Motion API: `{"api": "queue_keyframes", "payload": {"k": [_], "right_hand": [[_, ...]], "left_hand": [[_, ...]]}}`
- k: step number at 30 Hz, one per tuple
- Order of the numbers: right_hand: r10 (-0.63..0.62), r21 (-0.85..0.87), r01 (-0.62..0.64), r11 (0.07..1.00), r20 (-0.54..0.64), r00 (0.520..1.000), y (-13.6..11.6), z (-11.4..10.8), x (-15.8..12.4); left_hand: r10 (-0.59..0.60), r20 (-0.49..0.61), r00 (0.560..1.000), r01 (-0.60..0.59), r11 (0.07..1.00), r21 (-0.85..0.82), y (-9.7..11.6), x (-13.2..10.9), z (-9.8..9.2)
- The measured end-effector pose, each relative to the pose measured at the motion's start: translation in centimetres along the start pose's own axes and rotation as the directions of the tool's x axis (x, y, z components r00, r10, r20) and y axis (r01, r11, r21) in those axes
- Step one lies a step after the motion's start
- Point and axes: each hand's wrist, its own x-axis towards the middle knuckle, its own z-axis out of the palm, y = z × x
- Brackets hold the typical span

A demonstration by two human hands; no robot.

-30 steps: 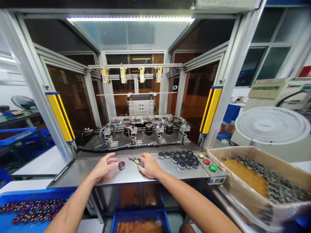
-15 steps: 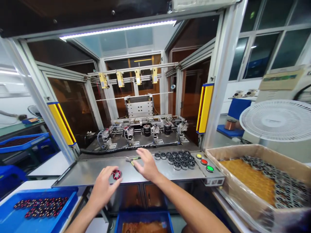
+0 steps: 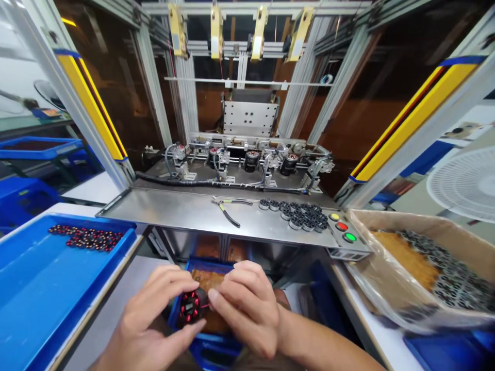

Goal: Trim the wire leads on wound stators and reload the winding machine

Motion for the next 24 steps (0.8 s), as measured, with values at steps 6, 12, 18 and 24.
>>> {"api": "queue_keyframes", "payload": {"k": [6, 12, 18, 24], "right_hand": [[0.151, 0.142, -0.149, 0.978, 0.003, 0.989, -2.7, 1.8, -1.9], [0.635, 0.606, -0.631, 0.484, 0.253, 0.730, -3.4, 1.3, -3.5], [0.582, 0.670, -0.335, -0.663, 0.742, 0.333, -4.4, 2.1, -2.5], [0.533, 0.597, -0.245, -0.764, 0.798, 0.282, -5.7, 3.1, -2.5]], "left_hand": [[-0.138, 0.118, 0.983, 0.166, 0.948, -0.270, -1.2, -2.2, 0.4], [-0.031, 0.046, 0.998, 0.040, 0.972, -0.230, -1.8, -1.9, -0.8], [0.241, 0.166, 0.956, -0.235, 0.971, -0.054, -1.6, -0.6, -1.1], [0.404, 0.238, 0.883, -0.412, 0.911, -0.019, -0.9, 0.8, -0.7]]}}
